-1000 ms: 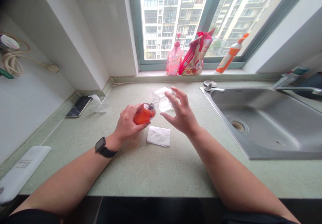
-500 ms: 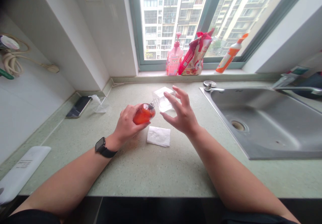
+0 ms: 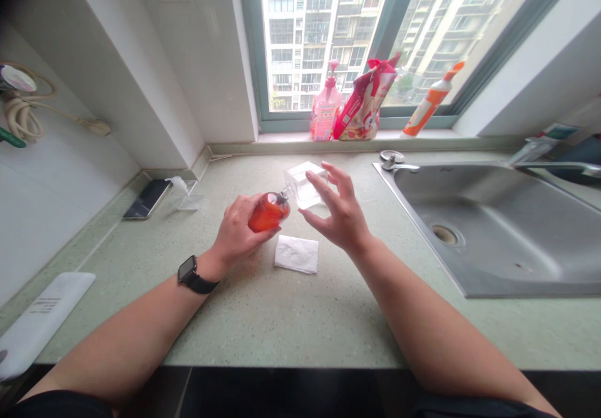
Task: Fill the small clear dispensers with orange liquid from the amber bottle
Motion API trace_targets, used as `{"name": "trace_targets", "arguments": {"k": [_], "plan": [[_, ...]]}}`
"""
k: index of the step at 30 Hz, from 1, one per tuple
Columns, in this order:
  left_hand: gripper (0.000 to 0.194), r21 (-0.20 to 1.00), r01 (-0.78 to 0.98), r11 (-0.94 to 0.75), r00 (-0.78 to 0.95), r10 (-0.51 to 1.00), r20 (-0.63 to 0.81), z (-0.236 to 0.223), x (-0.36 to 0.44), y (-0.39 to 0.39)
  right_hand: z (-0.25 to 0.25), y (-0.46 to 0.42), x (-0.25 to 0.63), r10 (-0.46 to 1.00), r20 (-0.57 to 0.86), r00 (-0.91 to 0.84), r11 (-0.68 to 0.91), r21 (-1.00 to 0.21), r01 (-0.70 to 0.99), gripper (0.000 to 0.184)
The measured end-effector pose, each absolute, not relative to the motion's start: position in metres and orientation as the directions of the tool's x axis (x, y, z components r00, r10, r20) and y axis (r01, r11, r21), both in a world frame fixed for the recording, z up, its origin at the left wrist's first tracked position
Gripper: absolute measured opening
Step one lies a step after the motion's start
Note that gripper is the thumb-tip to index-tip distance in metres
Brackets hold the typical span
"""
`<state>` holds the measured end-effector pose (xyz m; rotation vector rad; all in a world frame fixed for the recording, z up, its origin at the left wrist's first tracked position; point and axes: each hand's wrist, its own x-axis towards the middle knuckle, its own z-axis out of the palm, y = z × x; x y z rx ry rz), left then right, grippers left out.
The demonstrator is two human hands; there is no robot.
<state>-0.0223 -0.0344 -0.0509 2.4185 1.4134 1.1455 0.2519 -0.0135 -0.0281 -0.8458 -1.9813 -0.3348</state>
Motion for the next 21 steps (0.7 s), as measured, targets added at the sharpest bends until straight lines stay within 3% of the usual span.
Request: {"name": "trace_targets", "arguments": {"k": [21], "plan": [[0.073, 0.443, 0.697, -0.564, 0.284, 0.784, 0.551, -0.0513, -0.0227, -0.0343, -0.0287, -0.0169, 0.2495, 0.447, 0.840, -0.308, 0.694, -0.108, 0.711, 0.099]]}}
